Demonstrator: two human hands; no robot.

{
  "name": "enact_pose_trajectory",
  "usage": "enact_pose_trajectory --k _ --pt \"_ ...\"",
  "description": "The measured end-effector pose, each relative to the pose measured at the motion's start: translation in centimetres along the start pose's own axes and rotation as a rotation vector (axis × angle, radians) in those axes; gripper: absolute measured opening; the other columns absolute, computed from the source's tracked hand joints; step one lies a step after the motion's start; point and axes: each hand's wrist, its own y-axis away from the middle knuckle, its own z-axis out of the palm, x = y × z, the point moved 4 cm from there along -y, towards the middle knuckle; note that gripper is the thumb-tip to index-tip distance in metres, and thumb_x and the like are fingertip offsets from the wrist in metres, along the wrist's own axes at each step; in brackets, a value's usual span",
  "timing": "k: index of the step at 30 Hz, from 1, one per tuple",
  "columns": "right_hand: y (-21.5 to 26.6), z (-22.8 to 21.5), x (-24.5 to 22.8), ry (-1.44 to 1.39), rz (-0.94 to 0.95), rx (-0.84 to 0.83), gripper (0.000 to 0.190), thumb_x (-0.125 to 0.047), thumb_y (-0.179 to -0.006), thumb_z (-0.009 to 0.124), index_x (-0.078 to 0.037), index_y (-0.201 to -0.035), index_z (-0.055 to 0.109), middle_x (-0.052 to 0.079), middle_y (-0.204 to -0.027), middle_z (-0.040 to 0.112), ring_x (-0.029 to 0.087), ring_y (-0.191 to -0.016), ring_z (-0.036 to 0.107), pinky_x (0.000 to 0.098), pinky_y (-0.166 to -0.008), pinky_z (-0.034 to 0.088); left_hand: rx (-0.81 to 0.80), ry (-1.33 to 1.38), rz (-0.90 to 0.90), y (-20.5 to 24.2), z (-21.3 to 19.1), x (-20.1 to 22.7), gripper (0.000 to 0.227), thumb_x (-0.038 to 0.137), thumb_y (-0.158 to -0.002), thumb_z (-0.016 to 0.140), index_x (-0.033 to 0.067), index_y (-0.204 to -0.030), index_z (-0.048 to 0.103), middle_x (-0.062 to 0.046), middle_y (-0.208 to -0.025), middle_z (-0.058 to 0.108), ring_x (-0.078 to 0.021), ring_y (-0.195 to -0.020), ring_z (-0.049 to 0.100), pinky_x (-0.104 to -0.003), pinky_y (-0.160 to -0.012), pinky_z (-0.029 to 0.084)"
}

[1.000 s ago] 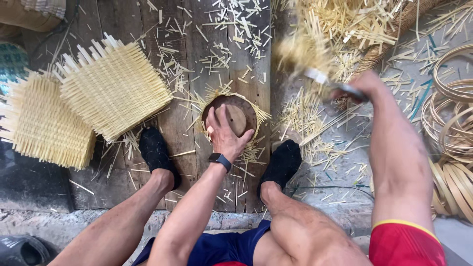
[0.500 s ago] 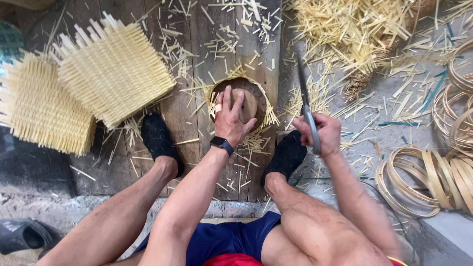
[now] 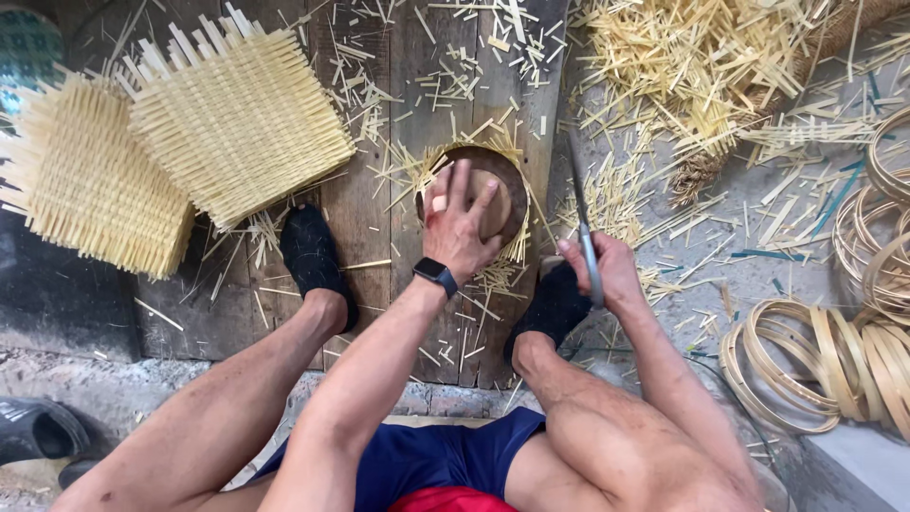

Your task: The person sits on the floor and repeatedly places a circular bamboo frame over a square woven bamboo mat, then uses shears to trim the excess bamboo strips flush with the frame. The person repeats this process for multiple mats.

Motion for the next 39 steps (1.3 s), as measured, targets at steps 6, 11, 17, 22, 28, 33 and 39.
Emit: enact_pose_trajectory --k 6,11,17,22,28,33,39 --pt "-2.6 -0.4 -0.8 0.751 -0.536 0.379 0.058 -0.048 -0.075 0.08 -0.001 -0.104 0.061 0.021 -0.1 0.063 0.039 -0.095 0.061 0.0506 -0.079 0.052 0.089 0.116 -0.149 0.7 2.4 1.4 0.095 0.032 -0.063 0.095 0.0202 -0.146 0.051 -0.027 -0.153 0.034 -0.0516 -0.135 0.039 -0.055 -0.11 0.042" --pt "-6.2 -0.7 1.6 0.866 -0.42 0.274 0.043 -0.041 -0.085 0.073 -0.004 -0.103 0.062 0.018 -0.103 0.062 0.034 -0.1 0.061 0.0491 -0.082 0.052 0.064 0.129 -0.114 0.7 3.2 0.9 0.102 0.032 -0.062 0.095 0.0226 -0.151 0.045 -0.025 -0.154 0.035 -0.051 -0.135 0.041 -0.055 -0.11 0.044" --pt "-8.2 -1.5 1.6 0.903 -0.521 0.267 0.044 -0.042 -0.085 0.072 0.0 -0.094 0.064 0.018 -0.088 0.063 0.03 -0.082 0.061 0.0454 -0.069 0.054 -0.038 0.133 -0.013 0.4 2.6 0.5 0.103 0.028 -0.059 0.095 0.0258 -0.15 0.047 -0.024 -0.155 0.034 -0.0503 -0.139 0.038 -0.054 -0.111 0.043" --pt "-8.7 -1.9 0.4 0.92 -0.563 0.267 0.039 -0.039 -0.082 0.07 -0.001 -0.09 0.063 0.017 -0.082 0.062 0.03 -0.078 0.062 0.0444 -0.067 0.054 -0.153 0.203 0.079 -0.4 1.4 0.0 0.096 0.019 -0.055 0.092 0.0246 -0.144 0.054 -0.019 -0.155 0.036 -0.0445 -0.143 0.036 -0.052 -0.114 0.041" --pt "-9.1 -2.6 0.3 0.925 -0.573 0.227 0.036 -0.037 -0.086 0.069 -0.003 -0.097 0.063 0.016 -0.091 0.062 0.029 -0.082 0.062 0.0451 -0.075 0.053 -0.221 0.223 0.197 -1.2 0.5 -0.3 0.085 0.01 -0.056 0.084 0.0221 -0.137 0.059 -0.013 -0.155 0.04 -0.0414 -0.144 0.037 -0.05 -0.117 0.04" --pt "-9.4 -2.2 0.3 0.962 -0.773 0.389 0.037 -0.03 -0.062 0.073 -0.001 -0.084 0.064 0.016 -0.08 0.063 0.03 -0.076 0.064 0.0425 -0.064 0.056 -0.366 0.1 0.344 -1.8 0.2 -0.3 0.088 0.009 -0.058 0.083 0.0246 -0.14 0.058 -0.011 -0.158 0.039 -0.0398 -0.147 0.035 -0.05 -0.118 0.038" --pt "-10.1 -2.3 1.1 0.996 -0.417 0.088 0.028 -0.03 -0.096 0.064 -0.004 -0.105 0.063 0.015 -0.096 0.063 0.025 -0.09 0.062 0.0418 -0.079 0.052 -0.005 0.23 -0.041 -0.1 0.7 0.9 0.108 0.03 -0.054 0.094 0.007 -0.146 0.041 -0.022 -0.154 0.033 -0.0447 -0.142 0.031 -0.055 -0.113 0.035"
